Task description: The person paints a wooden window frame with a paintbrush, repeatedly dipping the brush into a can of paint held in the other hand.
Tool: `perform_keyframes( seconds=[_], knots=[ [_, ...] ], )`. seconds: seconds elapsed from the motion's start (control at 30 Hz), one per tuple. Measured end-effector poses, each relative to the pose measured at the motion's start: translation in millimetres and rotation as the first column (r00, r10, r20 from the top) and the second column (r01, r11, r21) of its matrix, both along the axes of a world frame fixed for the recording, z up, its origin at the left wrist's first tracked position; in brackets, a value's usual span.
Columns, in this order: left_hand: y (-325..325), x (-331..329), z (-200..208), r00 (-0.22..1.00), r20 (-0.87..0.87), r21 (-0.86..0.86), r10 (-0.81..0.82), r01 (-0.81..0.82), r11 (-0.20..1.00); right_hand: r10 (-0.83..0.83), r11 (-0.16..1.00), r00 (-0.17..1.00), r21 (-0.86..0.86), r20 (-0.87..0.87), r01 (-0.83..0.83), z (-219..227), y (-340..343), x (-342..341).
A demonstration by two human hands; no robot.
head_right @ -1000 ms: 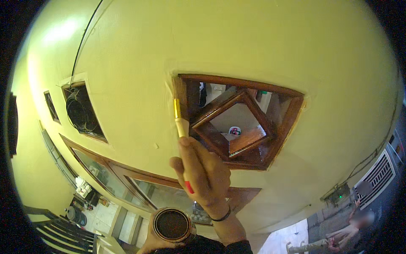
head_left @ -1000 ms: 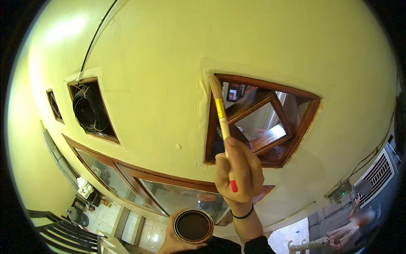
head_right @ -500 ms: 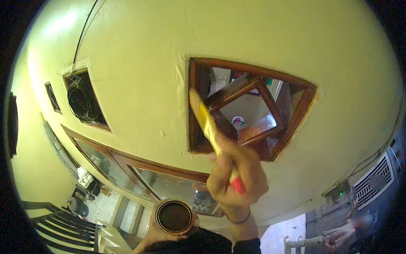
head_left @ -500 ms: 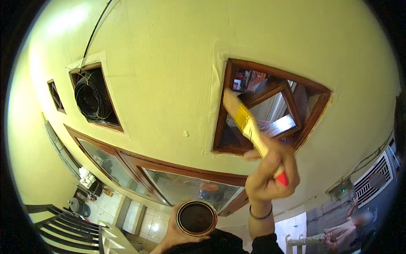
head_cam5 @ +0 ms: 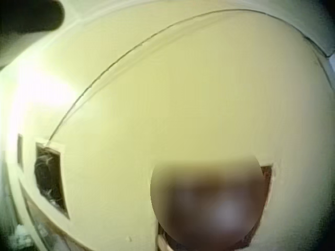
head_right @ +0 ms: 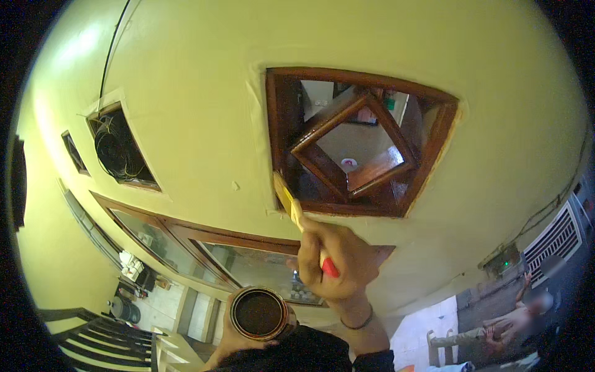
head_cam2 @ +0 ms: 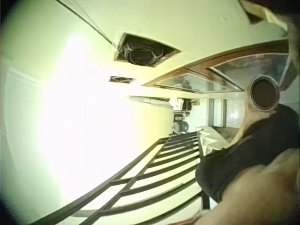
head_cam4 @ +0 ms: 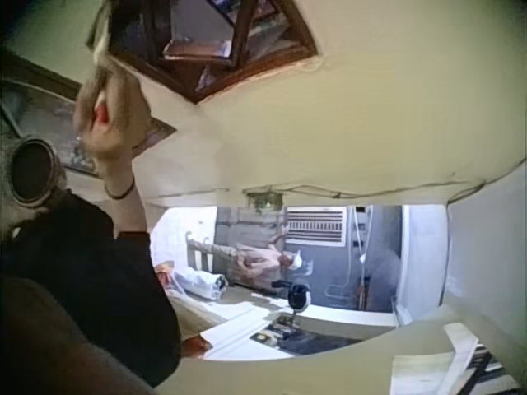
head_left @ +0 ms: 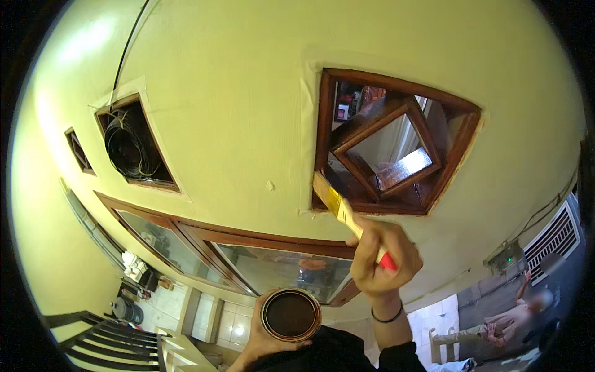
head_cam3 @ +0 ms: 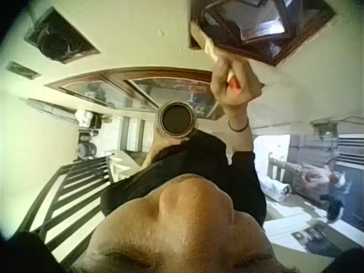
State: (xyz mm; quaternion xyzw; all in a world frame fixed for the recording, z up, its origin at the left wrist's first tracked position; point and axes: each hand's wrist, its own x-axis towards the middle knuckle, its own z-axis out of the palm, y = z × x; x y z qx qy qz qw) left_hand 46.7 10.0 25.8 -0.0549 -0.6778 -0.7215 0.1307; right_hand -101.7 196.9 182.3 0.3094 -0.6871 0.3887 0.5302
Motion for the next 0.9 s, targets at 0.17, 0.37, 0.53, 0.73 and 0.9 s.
perform_keyframes(
  seconds=[0.17, 0.37, 0.53, 0.73, 0.9],
  knots=[
    [-3, 0, -3, 1.000, -0.004, -0.154, 0.015, -0.016, 0.988, 0.038, 0.997, 0.992, -0.063, -0.119, -0.046, 62, -8, -24],
    [-5, 5, -2, 1.000, 0.000, -0.137, 0.010, -0.010, 0.991, 0.087, 0.983, 0.938, -0.122, -0.336, -0.135, 60, -16, -36],
    [-4, 3, -5, 1.000, -0.004, -0.149, 0.006, -0.007, 0.989, 0.038, 0.999, 0.990, 0.009, -0.137, -0.037, -9, -10, -18],
    [-4, 2, -5, 1.000, -0.004, -0.196, 0.002, -0.003, 0.981, 0.083, 0.996, 0.996, -0.015, 0.041, -0.083, -42, 2, 0],
    [-3, 1, 3, 0.999, 0.043, -0.231, -0.009, 0.019, 0.973, 0.083, 0.996, 0.983, -0.019, -0.164, -0.087, 22, -3, -22]
  ],
)
